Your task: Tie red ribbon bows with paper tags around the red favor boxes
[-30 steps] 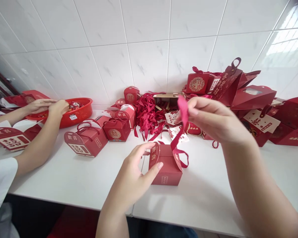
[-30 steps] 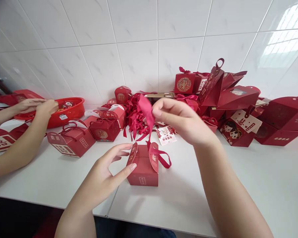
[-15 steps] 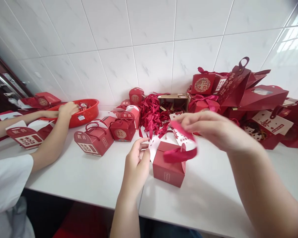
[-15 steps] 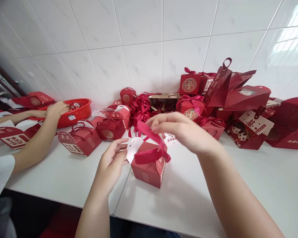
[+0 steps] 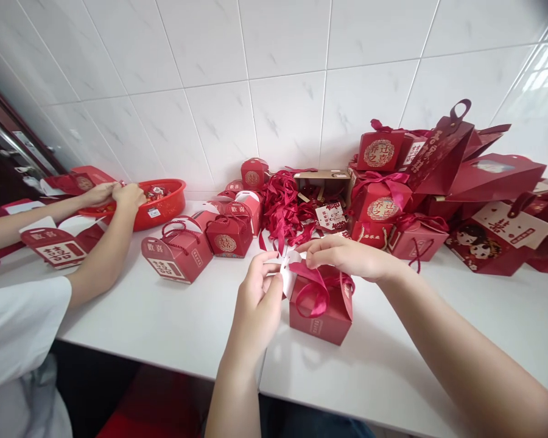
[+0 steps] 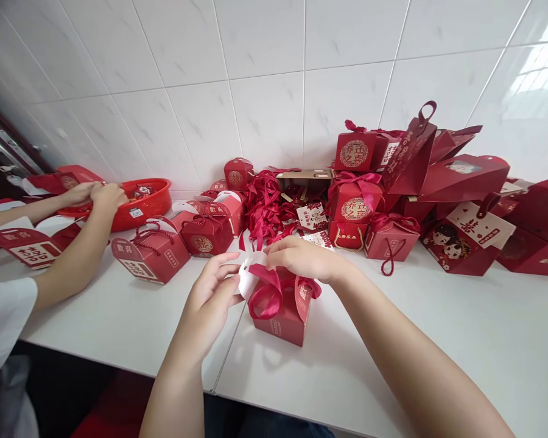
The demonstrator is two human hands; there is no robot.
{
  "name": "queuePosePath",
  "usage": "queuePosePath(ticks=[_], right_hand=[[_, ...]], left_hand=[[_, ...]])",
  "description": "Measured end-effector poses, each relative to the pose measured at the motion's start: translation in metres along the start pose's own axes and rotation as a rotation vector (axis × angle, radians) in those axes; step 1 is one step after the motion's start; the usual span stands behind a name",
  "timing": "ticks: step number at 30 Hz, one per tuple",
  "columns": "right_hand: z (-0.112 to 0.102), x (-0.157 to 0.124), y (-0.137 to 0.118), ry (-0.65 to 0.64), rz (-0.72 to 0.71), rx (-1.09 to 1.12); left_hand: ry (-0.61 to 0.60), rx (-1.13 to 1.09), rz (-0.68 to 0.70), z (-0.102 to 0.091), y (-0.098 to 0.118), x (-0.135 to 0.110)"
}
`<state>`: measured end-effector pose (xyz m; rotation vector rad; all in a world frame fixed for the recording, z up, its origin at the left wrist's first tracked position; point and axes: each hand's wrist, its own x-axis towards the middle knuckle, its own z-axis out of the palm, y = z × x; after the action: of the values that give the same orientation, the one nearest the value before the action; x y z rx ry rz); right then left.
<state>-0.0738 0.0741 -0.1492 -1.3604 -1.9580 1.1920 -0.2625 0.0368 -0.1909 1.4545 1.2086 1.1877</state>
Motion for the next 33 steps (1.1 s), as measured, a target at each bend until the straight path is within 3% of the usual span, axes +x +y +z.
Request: queuePosePath(ticks=[9, 18, 25, 33], right_hand=[[0.0027, 0.0002, 0.0023, -0.080, -0.012, 0.093], [0.0018, -0.0004, 0.0034, -0.087, -0.025, -0.065], [0.0015, -0.0016, 0.0043, -0.115, -0.094, -0.062], [0.0056, 0.0011, 0.0042, -0.029, -0.010, -0.081]], left_hand=[[-0.038, 0.013, 0.015, -0.0002, -0.0017, -0.0020], [-0.046, 0.028, 0.007, -0.0012, -0.0013, -0.0011], [-0.067, 0.003, 0.004, -0.0016, -0.0033, -0.0014], [-0.076, 0.024, 0.000, -0.0029, -0.0013, -0.0037]])
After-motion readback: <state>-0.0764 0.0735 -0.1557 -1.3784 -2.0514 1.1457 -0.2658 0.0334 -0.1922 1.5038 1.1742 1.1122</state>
